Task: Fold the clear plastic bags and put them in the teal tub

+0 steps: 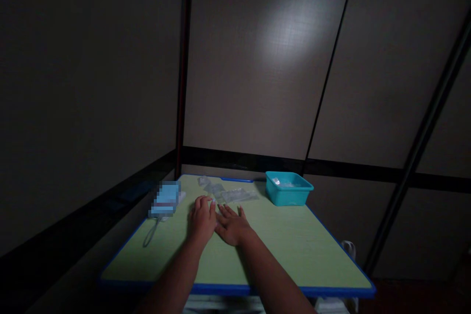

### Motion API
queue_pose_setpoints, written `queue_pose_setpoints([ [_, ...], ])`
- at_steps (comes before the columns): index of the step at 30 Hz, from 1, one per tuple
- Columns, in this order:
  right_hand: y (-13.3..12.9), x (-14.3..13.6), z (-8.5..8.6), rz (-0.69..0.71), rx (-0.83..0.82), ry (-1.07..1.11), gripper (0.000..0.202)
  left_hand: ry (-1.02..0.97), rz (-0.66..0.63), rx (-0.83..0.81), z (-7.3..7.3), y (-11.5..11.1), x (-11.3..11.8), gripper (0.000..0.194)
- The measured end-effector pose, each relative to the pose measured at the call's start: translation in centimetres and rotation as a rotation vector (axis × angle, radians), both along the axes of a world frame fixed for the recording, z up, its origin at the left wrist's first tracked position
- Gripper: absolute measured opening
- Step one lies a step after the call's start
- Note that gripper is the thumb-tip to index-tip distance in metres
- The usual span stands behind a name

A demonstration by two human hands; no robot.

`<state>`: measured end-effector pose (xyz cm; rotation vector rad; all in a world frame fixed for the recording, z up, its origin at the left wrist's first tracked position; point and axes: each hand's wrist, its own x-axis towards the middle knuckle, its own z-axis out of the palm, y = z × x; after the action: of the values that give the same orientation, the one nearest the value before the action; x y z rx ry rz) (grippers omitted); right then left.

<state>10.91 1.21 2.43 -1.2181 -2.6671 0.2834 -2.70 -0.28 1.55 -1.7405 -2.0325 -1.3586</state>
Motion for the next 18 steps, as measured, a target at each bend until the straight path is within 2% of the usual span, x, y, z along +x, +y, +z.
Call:
queue_pose_setpoints([
  [7,-0.3,0.0,0.1,-0.008,-0.008,0.019,0.049,-0.025,0.023,0.023,-0.7,0.7,-0.5,0.021],
  [10,-0.4,0.4,0.3,-0.038,0.015,0.112,0.051,-0.021,0.029,0.03,-0.6,0.8,-0.7,0.022],
  [13,0.3,1.4,0.5,-0.224,0.14,0.303,0.049,-0.004,0.034,0.021,-0.5,0.7,-0.7,0.02],
  [16,1.3,2.8,0.7,-0.454,0.293,0.461,0.038,0.06,0.045,-0.085,-0.4,0.3,-0.4,0.015],
  [18,1.7,3.3,0.8,-0.504,0.336,0.511,0.03,0.103,0.042,-0.177,-0.3,0.0,-0.1,0.013],
])
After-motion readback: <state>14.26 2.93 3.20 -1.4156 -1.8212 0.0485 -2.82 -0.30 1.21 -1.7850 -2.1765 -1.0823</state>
